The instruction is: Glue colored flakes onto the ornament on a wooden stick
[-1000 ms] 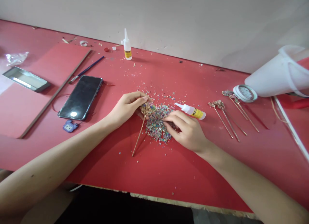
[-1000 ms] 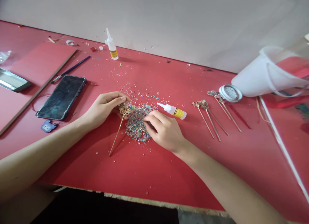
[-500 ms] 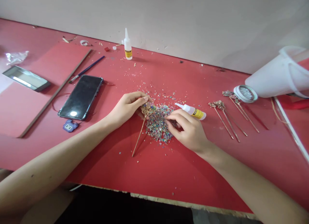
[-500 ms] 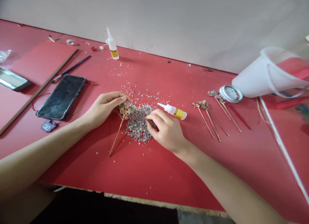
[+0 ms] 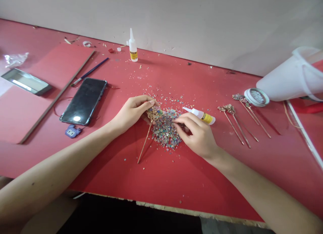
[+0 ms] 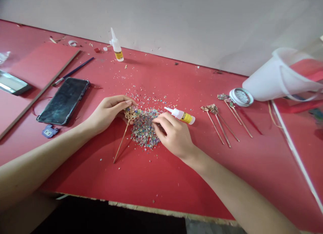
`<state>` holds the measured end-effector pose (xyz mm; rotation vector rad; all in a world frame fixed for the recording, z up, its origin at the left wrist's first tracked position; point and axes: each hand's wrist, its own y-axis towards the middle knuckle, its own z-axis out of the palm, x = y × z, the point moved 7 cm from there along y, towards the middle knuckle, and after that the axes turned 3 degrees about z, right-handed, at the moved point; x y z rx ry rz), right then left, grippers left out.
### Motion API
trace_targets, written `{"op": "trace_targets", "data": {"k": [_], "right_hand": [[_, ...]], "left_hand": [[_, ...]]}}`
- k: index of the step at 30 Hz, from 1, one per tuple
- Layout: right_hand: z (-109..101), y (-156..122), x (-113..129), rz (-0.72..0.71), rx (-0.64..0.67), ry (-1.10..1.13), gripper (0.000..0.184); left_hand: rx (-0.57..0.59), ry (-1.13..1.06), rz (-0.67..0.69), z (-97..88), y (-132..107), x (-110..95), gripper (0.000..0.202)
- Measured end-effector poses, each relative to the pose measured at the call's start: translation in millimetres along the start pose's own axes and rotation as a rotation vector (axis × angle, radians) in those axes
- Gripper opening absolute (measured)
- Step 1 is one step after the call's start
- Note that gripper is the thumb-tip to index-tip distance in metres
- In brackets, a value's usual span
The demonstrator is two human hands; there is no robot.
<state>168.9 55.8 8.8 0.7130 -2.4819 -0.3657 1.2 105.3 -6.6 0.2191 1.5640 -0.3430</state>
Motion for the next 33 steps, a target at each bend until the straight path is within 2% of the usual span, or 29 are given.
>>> {"op": "trace_targets", "data": {"k": [6, 33], "right_hand": [[3.5, 0.7, 2.7, -0.029, 0.047, -0.001, 0.011], [3.9, 4.5, 7.5, -0.062, 0.045, -0.065, 0.015]], "left_hand": [[-0.006, -0.002, 0.009, 0.3, 0.1, -0.3, 0.018], [-0.018, 0.033, -0.01, 1.2, -0.9, -1.3, 0.018]]}}
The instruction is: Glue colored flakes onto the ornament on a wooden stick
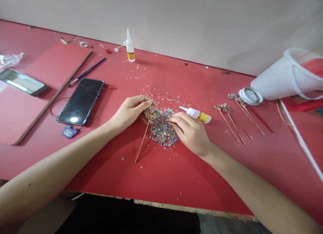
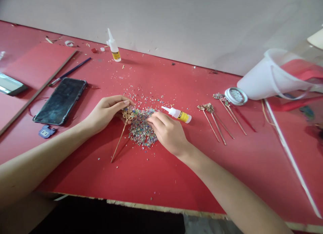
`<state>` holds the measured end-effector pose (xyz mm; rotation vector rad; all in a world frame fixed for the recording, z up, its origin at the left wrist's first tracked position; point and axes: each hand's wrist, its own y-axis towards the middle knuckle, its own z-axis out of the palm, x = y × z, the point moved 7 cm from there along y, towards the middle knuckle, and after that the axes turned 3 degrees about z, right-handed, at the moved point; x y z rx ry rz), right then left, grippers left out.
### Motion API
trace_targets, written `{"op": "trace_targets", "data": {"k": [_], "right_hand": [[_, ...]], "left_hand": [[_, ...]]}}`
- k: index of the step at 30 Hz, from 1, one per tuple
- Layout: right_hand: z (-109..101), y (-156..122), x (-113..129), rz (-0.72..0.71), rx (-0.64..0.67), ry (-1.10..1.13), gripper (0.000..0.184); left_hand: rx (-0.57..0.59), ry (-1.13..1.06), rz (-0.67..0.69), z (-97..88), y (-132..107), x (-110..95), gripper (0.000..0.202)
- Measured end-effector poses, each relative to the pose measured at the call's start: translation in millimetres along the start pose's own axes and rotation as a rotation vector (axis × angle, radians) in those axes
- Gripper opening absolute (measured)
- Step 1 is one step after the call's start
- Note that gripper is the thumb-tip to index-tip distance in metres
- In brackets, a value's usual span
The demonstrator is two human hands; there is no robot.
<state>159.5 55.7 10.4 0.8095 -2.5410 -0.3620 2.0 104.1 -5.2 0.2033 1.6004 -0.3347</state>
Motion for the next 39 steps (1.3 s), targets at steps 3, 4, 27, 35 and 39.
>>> {"op": "trace_targets", "data": {"k": [3, 4, 27, 35, 39], "right_hand": [[0.1, -0.2, 0.6, -0.008, -0.006, -0.021, 0.017], [0.1, -0.3, 0.5, -0.008, -0.008, -0.029, 0.017], [-1.7, -0.6, -3.9, 0.026, -0.033, 0.032, 0.015], [1.2, -1.1, -2.1, 0.003, -0.007, -0.002, 0.014], [2.3, -1.2, -2.4, 0.007, -0.003, -0.013, 0.015]], "left_hand": [[0.005, 0.002, -0.001, 0.1, 0.0, 0.6, 0.018], [0.006, 0.0, 0.001, 0.1, 0.0, 0.7, 0.019], [0.002, -0.018, -0.015, 0.8, -0.4, 0.0, 0.014], [0.013, -0.015, -0.004, 0.1, 0.2, 0.7, 0.015], [0.013, -0.007, 0.0, -0.3, 0.6, 1.3, 0.016]]}}
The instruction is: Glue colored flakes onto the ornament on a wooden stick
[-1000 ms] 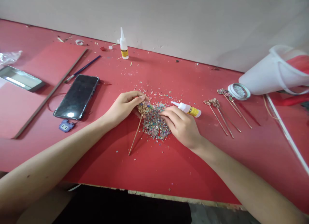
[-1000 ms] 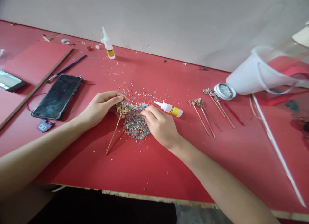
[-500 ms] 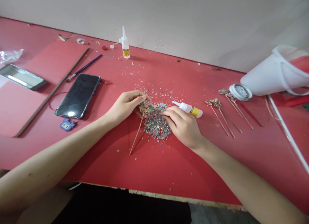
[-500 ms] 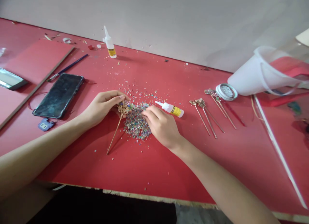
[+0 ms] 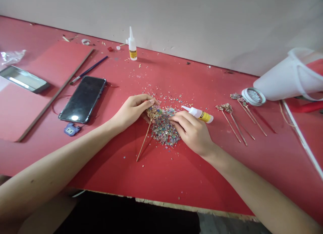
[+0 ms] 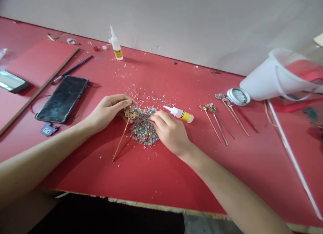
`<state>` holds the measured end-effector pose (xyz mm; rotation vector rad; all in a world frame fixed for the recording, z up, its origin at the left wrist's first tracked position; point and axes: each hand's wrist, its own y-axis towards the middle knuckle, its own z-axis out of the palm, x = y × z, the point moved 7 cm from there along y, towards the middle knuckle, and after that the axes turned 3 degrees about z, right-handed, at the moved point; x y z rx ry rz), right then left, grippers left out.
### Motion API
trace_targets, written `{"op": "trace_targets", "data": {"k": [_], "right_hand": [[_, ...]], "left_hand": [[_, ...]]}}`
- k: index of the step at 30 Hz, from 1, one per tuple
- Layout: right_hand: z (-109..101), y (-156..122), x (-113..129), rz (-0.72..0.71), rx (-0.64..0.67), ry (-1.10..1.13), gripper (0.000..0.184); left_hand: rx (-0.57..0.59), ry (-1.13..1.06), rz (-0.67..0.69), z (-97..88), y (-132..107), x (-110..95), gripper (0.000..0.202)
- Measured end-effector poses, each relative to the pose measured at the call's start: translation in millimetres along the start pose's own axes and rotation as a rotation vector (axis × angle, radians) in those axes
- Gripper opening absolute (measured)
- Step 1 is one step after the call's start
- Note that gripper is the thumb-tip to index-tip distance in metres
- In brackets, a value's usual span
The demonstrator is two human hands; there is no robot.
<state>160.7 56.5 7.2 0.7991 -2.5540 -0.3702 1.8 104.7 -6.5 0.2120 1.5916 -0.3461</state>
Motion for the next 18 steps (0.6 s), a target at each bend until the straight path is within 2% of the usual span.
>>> {"op": "trace_targets", "data": {"k": [18], "right_hand": [[-1.8, 0.5, 0.2, -0.008, -0.019, -0.018, 0.017]], "left_hand": [[-0.011, -0.005, -0.003, 0.2, -0.2, -1.5, 0.016]]}}
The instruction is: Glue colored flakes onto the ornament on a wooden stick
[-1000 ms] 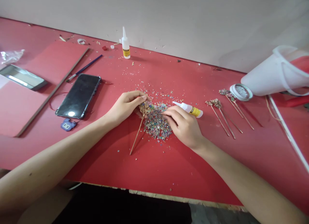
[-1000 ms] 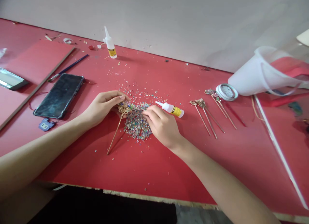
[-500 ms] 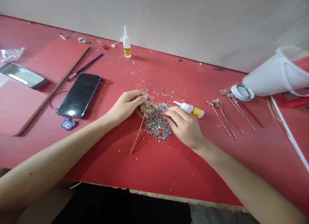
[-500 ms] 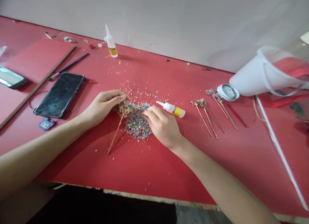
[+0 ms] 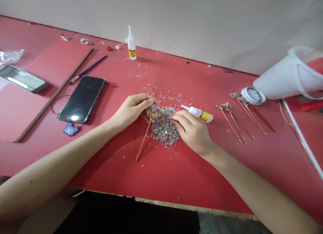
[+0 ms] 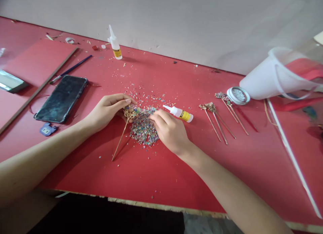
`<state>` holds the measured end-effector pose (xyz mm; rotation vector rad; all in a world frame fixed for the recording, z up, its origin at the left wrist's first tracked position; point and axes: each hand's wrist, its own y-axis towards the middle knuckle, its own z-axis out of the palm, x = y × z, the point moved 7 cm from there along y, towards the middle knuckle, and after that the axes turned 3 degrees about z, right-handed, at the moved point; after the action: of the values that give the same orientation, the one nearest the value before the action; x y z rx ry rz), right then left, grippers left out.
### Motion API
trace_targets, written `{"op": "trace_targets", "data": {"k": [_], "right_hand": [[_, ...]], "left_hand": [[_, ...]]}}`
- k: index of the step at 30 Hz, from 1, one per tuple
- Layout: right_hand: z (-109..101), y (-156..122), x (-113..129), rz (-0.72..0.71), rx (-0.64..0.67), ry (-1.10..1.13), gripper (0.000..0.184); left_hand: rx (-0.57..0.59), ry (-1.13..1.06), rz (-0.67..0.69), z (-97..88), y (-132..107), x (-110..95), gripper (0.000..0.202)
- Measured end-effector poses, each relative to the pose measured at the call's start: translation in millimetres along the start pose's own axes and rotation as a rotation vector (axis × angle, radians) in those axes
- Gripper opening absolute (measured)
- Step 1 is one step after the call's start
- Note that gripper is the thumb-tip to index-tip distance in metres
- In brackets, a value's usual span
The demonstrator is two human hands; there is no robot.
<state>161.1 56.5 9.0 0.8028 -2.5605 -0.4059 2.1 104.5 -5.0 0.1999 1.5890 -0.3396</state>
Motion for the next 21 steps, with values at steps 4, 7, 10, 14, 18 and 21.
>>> {"op": "trace_targets", "data": {"k": [4, 7, 10, 14, 18, 21], "right_hand": [[-1.9, -0.4, -1.4, 0.013, -0.016, 0.043, 0.015], [-1.4, -0.8, -1.0, 0.007, -0.013, 0.042, 0.014], [-0.2, -0.9, 1.1, -0.017, -0.011, 0.009, 0.013], [0.7, -0.8, 2.1, -0.022, -0.01, -0.02, 0.014], [0.8, -0.7, 2.0, -0.02, -0.01, -0.045, 0.014], [0.7, -0.6, 2.5, -0.025, -0.01, -0.061, 0.015]], "left_hand": [[0.002, 0.003, 0.01, 0.3, 0.0, -0.2, 0.016], [0.003, 0.005, 0.012, 0.2, 0.0, 0.0, 0.017], [0.002, 0.005, 0.013, 0.0, 0.1, -0.1, 0.017], [0.004, 0.004, 0.015, 0.2, 0.5, -0.4, 0.017], [0.004, -0.003, 0.017, -0.1, 0.5, -0.2, 0.016], [0.005, -0.003, 0.017, -0.1, 0.5, 0.3, 0.017]]}}
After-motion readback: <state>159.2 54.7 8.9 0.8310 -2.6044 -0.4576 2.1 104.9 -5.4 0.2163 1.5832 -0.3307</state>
